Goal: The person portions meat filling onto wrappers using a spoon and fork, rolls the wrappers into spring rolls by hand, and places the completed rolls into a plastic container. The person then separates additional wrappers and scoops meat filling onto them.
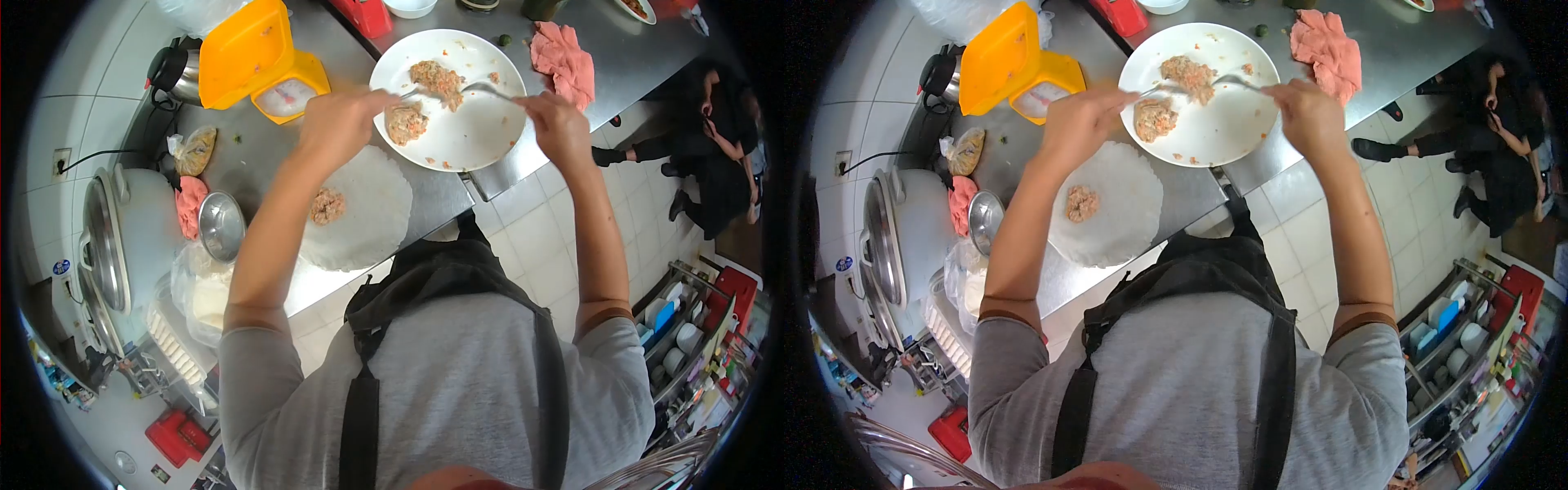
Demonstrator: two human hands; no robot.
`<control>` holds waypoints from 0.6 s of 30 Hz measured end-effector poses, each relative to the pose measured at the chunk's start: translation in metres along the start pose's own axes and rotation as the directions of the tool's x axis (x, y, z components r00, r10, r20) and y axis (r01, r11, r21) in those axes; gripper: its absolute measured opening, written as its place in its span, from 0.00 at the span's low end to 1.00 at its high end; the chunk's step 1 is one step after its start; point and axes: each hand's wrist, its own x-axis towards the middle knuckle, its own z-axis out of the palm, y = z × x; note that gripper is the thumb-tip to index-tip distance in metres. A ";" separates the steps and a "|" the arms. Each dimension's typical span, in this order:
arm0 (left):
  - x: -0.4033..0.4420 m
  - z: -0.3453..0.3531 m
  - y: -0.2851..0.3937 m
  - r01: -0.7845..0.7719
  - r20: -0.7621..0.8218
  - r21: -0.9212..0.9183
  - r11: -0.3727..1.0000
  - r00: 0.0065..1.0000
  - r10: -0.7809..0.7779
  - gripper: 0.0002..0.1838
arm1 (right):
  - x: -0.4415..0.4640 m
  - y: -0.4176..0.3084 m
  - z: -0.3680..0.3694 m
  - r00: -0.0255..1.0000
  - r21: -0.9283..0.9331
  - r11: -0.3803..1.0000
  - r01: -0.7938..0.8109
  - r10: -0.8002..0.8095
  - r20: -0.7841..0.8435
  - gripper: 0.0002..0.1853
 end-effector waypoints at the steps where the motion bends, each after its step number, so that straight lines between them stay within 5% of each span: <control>1: 0.010 0.002 0.006 -0.003 -0.057 -0.029 1.000 0.998 0.001 0.21 | -0.004 0.000 0.007 0.997 -0.007 0.997 0.080 -0.080 0.003 0.11; 4: 0.023 0.034 0.011 -0.056 -0.073 0.093 0.994 0.995 0.063 0.22 | -0.030 -0.028 0.008 1.000 0.091 0.996 0.019 -0.020 0.007 0.11; 11: -0.013 0.027 -0.015 -0.039 0.040 0.005 0.999 0.998 0.039 0.21 | -0.038 -0.041 -0.013 0.994 0.250 0.963 -0.101 0.105 -0.005 0.13; 18: -0.033 -0.005 -0.018 0.012 0.012 0.012 1.000 1.000 -0.012 0.25 | -0.036 -0.054 0.019 0.998 0.193 0.981 0.007 -0.018 0.057 0.12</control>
